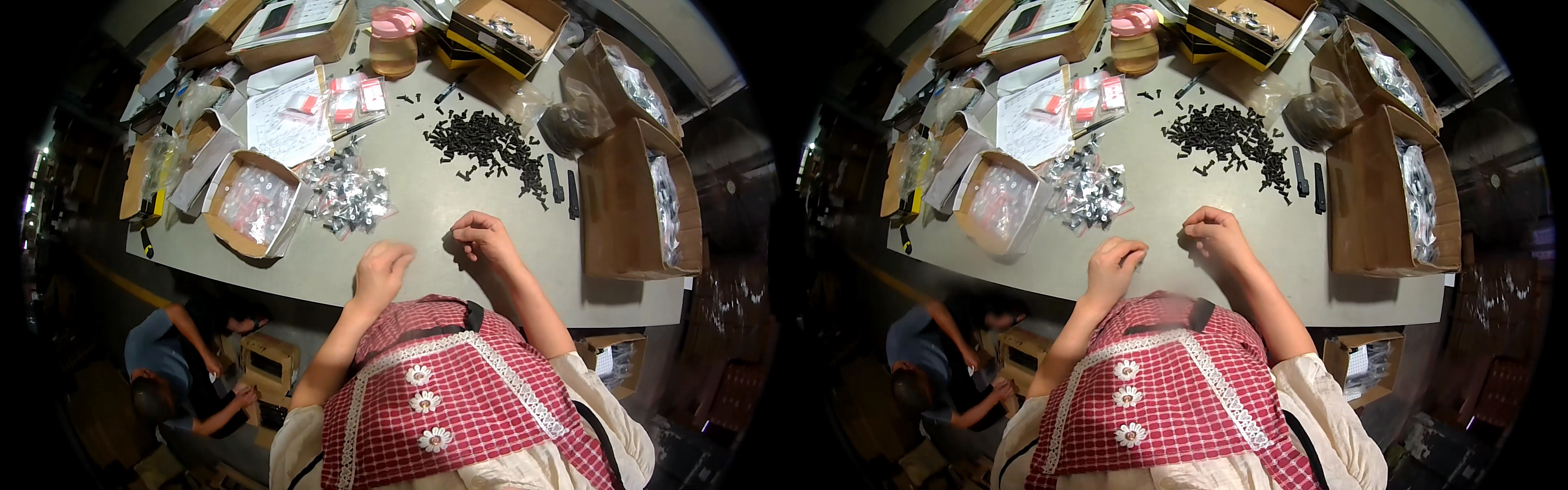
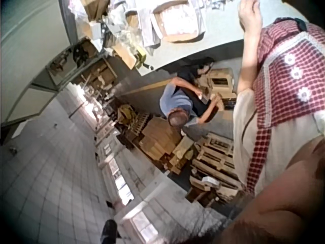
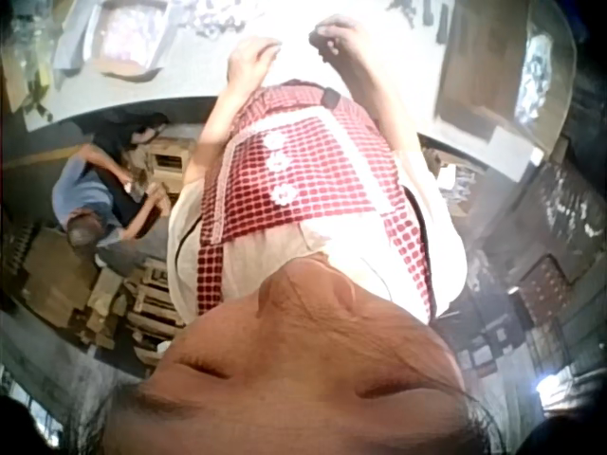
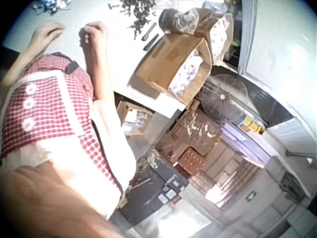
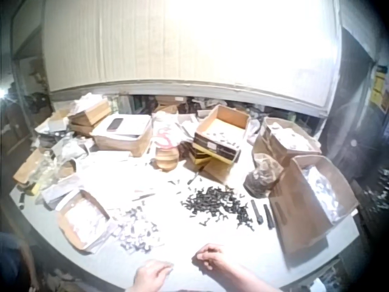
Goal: The person places small plastic parts and black metal components into plastic bags by hand and moves various containers of parts around a workbench.
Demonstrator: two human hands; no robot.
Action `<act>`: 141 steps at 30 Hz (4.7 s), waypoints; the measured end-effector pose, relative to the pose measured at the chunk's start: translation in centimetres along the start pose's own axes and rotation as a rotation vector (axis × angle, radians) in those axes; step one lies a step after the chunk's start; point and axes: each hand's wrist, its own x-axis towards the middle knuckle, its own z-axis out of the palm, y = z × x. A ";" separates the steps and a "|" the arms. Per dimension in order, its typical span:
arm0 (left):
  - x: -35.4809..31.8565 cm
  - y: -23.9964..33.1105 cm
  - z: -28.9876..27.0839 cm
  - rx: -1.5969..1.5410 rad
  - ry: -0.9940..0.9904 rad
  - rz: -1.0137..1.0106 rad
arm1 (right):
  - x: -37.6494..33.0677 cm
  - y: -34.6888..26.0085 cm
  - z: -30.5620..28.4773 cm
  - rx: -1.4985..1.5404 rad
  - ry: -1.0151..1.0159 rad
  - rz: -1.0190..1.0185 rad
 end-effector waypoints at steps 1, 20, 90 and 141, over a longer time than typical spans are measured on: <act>-0.1 -0.2 0.0 0.020 0.009 0.020 | 0.0 -0.1 0.2 -0.001 -0.024 0.000; 0.7 0.6 0.4 0.155 -0.057 0.125 | -1.4 -1.8 3.7 -0.079 -0.242 -0.035; 2.6 3.3 -1.7 -0.331 -0.087 -0.159 | -3.9 -4.2 4.4 -0.831 -0.157 -0.634; 7.9 -14.2 -19.4 0.376 0.389 -0.338 | 4.6 0.3 -4.7 -1.184 0.395 -0.836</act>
